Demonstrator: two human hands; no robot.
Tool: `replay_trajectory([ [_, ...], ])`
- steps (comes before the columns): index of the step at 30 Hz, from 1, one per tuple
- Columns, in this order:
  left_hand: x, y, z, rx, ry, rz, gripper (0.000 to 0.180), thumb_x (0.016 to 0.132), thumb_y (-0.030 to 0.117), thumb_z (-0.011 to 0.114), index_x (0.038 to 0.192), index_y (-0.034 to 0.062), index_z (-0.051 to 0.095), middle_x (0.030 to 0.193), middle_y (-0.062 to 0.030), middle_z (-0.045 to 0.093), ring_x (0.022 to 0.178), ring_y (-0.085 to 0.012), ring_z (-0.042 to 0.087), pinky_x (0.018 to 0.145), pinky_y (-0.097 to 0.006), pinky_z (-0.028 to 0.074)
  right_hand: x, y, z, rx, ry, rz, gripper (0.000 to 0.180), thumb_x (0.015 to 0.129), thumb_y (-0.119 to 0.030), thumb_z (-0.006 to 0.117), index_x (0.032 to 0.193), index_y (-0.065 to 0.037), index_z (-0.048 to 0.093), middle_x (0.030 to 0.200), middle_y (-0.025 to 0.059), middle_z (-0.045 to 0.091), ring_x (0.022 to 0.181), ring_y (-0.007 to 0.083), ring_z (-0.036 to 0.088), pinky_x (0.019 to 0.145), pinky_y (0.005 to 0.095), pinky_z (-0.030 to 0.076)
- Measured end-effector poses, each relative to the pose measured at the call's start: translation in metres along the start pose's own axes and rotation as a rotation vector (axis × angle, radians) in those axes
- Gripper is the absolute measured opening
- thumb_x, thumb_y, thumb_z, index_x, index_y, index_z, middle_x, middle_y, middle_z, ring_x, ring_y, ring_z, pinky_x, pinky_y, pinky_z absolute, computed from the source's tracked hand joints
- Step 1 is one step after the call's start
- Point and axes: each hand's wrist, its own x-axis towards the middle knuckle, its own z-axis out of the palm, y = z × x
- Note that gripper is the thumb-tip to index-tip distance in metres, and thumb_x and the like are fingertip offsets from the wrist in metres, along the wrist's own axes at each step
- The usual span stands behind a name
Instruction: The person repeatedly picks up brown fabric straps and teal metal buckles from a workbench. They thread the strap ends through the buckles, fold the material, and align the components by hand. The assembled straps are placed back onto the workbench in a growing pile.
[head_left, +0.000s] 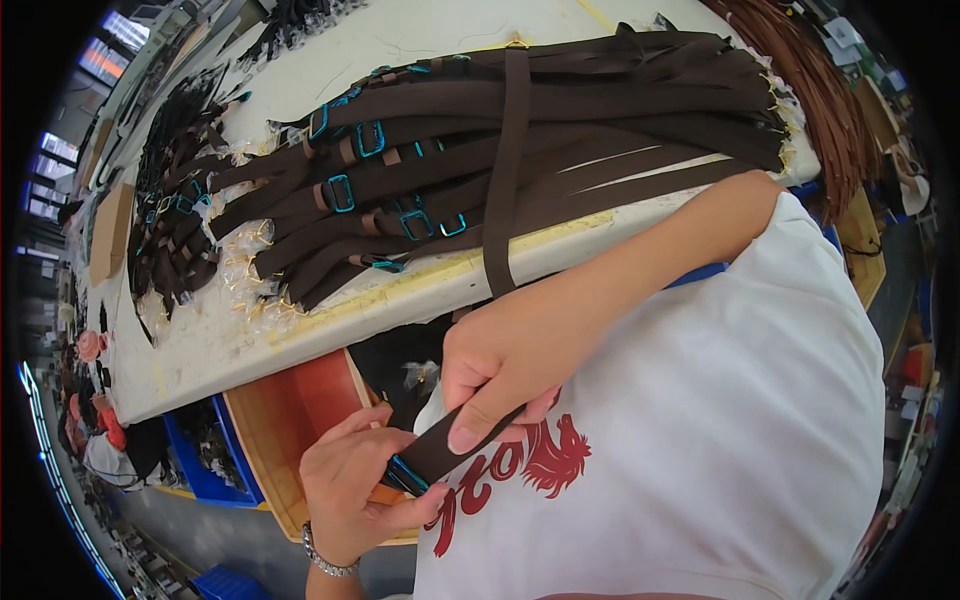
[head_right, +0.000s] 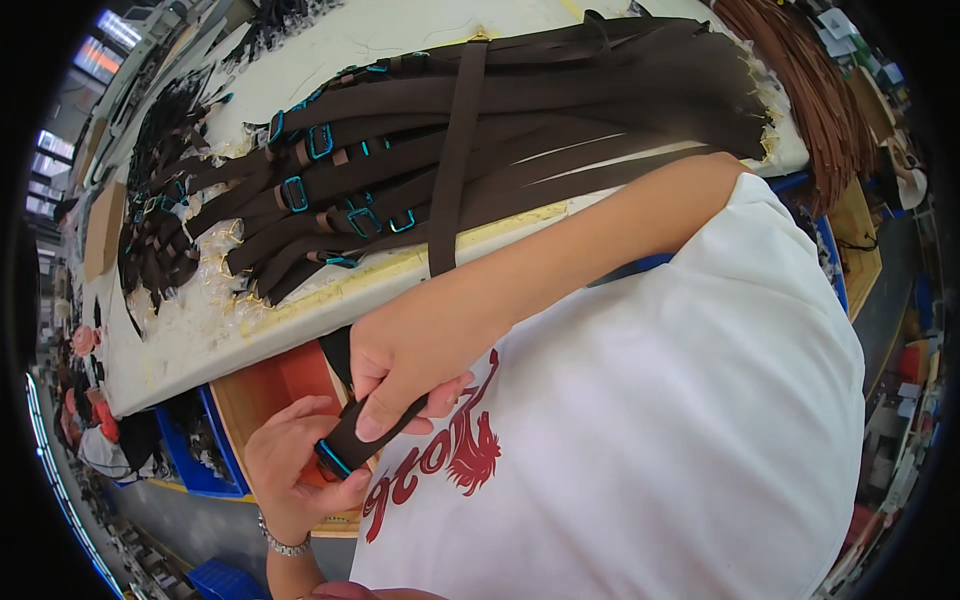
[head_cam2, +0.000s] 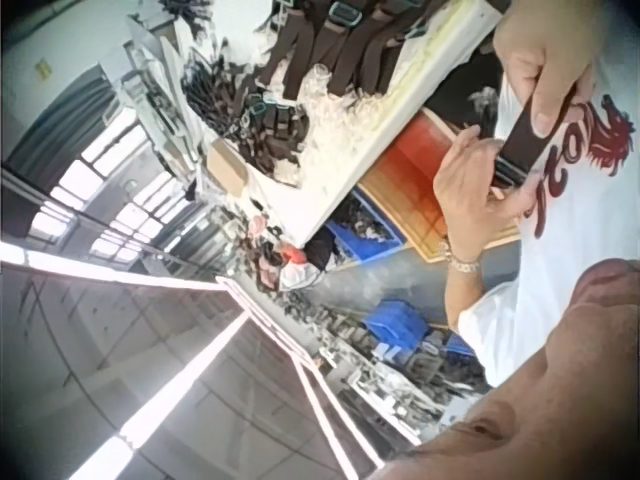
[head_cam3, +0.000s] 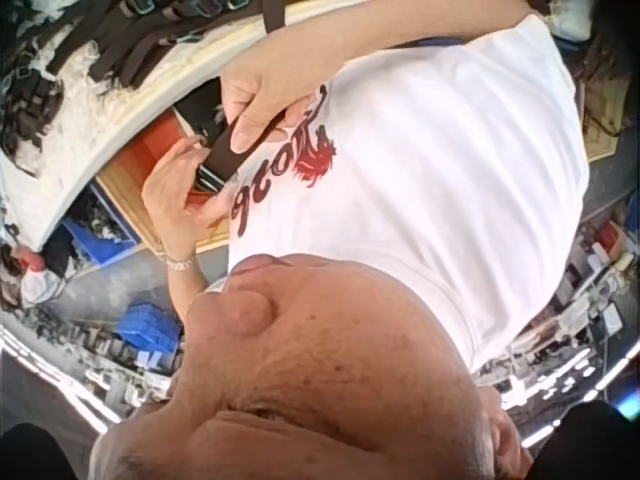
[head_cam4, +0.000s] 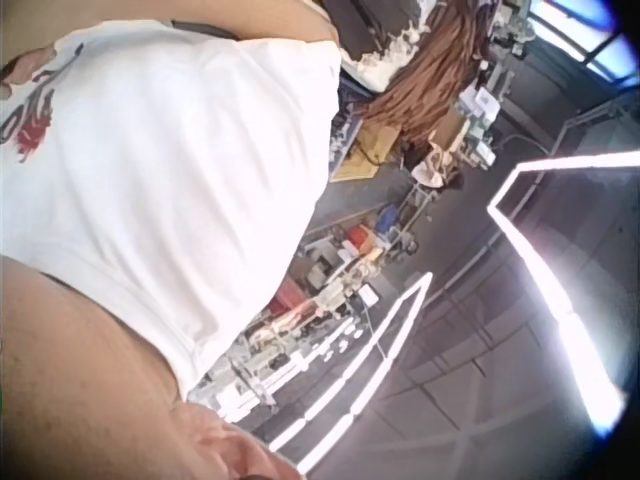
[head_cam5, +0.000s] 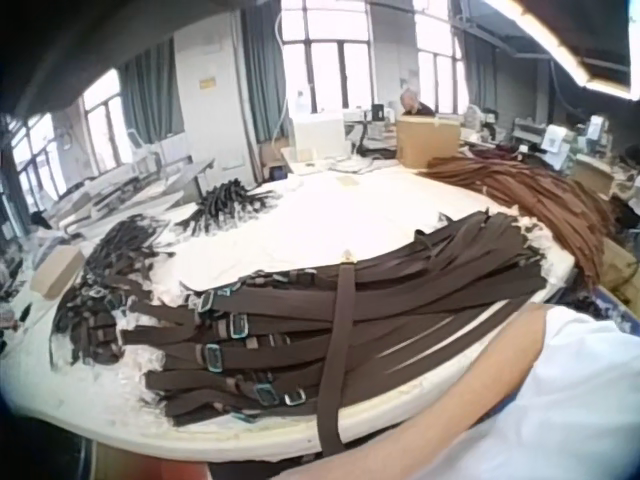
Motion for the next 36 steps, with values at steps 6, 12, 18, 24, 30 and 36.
replay_trajectory([
  [6,-0.03,-0.019,0.0,-0.618,-0.235,-0.569,0.035,0.081,0.022,0.093,0.095,-0.0035,0.074,0.078,-0.0077,0.072,0.069,-0.0163,0.069,0.063,-0.031,0.052,-0.029,-0.018,-0.015,-0.252,0.009,0.024,0.048,0.109,-0.04,0.065,0.077,-0.006,0.069,0.06,-0.0031,0.057,0.055,0.0089,0.051,0.054,0.0286,0.039],
  [12,-0.009,-0.001,-0.008,-0.16,0.012,-0.374,0.025,0.08,0.012,0.089,0.095,-0.0024,0.075,0.077,-0.0082,0.073,0.066,-0.0203,0.07,0.062,-0.034,0.053,-0.017,-0.007,-0.024,-0.521,0.123,-0.017,0.045,0.105,-0.042,0.071,0.089,-0.001,0.071,0.068,0.0036,0.068,0.065,0.0198,0.063,0.064,0.0382,0.049],
  [18,0.004,-0.008,-0.009,-0.088,0.053,-0.057,0.03,0.077,0.019,0.092,0.09,-0.0016,0.075,0.073,-0.0071,0.074,0.061,-0.0206,0.069,0.058,-0.033,0.051,0.027,0.008,0.021,-0.395,0.321,-0.249,0.031,0.103,-0.028,0.071,0.096,0.001,0.07,0.077,0.0096,0.072,0.075,0.0283,0.068,0.072,0.0409,0.052],
  [24,-0.009,-0.036,0.04,-1.13,0.098,-0.242,0.045,0.085,0.038,0.093,0.087,-0.0041,0.078,0.065,-0.0069,0.072,0.046,-0.0114,0.061,0.045,-0.023,0.04,0.011,-0.008,0.026,-0.383,0.152,-0.347,0.024,0.104,-0.022,0.068,0.094,-0.001,0.072,0.08,0.0044,0.078,0.067,0.015,0.073,0.062,0.0327,0.056],
  [30,-0.008,-0.085,-0.027,-0.596,0.589,-0.339,0.041,0.099,0.025,0.08,0.073,0.0045,0.056,0.065,0.0054,0.05,0.052,-0.0033,0.041,0.047,-0.022,0.031,-0.038,0.011,-0.032,0.016,0.281,-0.317,0.035,0.106,-0.028,0.07,0.091,0.004,0.069,0.07,0.0085,0.072,0.053,0.0108,0.061,0.05,0.0285,0.047],
  [36,0.019,-0.167,-0.181,0.106,0.793,-0.339,0.051,0.111,0.031,0.067,0.072,0.0095,0.042,0.066,0.0089,0.036,0.058,-0.0018,0.027,0.052,-0.026,0.019,-0.224,-0.026,-0.105,-0.689,1.252,0.116,0.031,0.102,-0.034,0.075,0.101,-0.003,0.073,0.071,0.0054,0.067,0.058,0.0142,0.062,0.055,0.0326,0.048],
])
